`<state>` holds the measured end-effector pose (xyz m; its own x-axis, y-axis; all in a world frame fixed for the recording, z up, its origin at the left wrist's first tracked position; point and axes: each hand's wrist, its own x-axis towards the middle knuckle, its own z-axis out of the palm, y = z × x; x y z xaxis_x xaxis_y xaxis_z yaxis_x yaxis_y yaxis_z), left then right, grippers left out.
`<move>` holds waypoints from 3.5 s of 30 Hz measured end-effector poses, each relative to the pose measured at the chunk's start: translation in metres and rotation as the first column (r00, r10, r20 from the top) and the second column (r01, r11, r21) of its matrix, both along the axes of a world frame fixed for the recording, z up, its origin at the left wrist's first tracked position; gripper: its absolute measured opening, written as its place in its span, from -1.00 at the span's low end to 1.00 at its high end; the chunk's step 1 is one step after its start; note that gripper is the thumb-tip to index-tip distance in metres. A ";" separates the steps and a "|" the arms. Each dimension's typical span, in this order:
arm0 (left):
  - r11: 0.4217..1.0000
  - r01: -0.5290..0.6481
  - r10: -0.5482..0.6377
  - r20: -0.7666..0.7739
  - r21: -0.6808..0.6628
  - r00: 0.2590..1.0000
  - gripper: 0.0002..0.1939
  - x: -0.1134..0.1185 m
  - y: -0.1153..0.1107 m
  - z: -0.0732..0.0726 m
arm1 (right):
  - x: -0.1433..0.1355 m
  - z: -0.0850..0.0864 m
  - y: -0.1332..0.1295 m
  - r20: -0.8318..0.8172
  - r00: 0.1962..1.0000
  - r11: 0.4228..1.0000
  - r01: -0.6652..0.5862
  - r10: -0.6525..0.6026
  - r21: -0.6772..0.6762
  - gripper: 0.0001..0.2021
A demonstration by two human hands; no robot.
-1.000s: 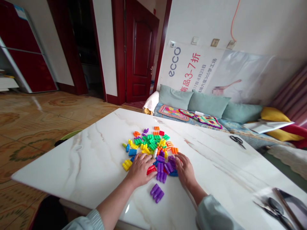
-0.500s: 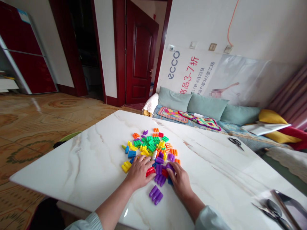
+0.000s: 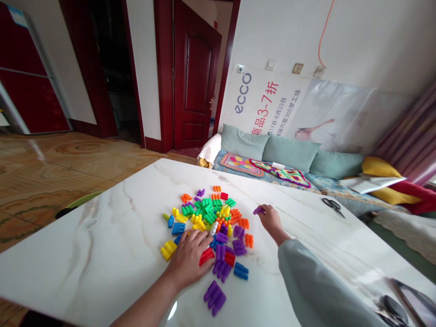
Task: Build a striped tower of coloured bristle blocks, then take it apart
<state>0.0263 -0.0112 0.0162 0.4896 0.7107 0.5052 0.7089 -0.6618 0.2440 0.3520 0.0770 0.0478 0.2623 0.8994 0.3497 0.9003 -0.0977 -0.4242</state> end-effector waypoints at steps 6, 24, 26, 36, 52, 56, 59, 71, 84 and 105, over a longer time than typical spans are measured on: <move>1.000 -0.019 0.019 -0.007 0.008 1.000 -0.57 0.001 0.002 -0.002 | -0.015 -0.018 0.034 0.094 0.996 0.997 0.012 -0.005 -0.072 -0.75; 1.000 -0.006 0.006 -0.023 -0.016 1.000 -0.57 -0.001 0.001 0.003 | -0.037 -0.026 0.017 0.038 0.999 0.997 0.028 -0.031 0.069 -0.70; 1.000 -0.006 0.005 -0.022 -0.019 1.000 -0.58 -0.001 0.001 0.004 | -0.039 -0.027 -0.012 0.018 0.993 0.986 -0.118 0.117 0.116 -0.76; 1.000 -0.018 0.018 -0.028 -0.018 0.999 -0.57 -0.001 0.000 -0.005 | -0.050 -0.009 -0.116 0.079 0.687 0.690 -0.723 0.723 -0.034 -0.56; 1.000 -0.019 0.019 -0.020 0.017 1.000 -0.58 -0.002 -0.001 -0.007 | -0.050 -0.013 -0.123 0.283 0.737 0.771 -0.636 0.613 -0.013 -0.72; 1.000 -0.023 0.023 -0.025 0.001 0.999 -0.59 -0.001 -0.002 -0.005 | -0.040 -0.020 -0.113 -0.194 0.901 0.921 -0.378 0.388 0.089 -0.68; 1.000 -0.025 0.024 -0.029 -0.012 0.999 -0.59 -0.001 -0.003 -0.004 | -0.027 -0.023 -0.093 -0.506 0.849 0.988 -0.131 0.152 0.077 -0.64; 0.998 -0.025 0.023 -0.021 -0.062 1.000 -0.61 -0.001 0.001 -0.001 | 0.026 0.009 -0.002 0.153 0.987 0.986 -0.029 0.055 -0.165 -0.78; 0.997 -0.058 0.057 -0.028 -0.057 0.998 -0.63 0.001 0.001 -0.001 | 0.021 -0.033 -0.003 0.112 0.984 0.989 0.145 -0.141 -0.033 -0.65; 0.997 -0.052 0.049 -0.047 -0.049 0.998 -0.64 0.000 0.003 0.002 | 0.005 -0.034 0.039 0.054 0.984 0.986 0.166 -0.167 0.021 -0.59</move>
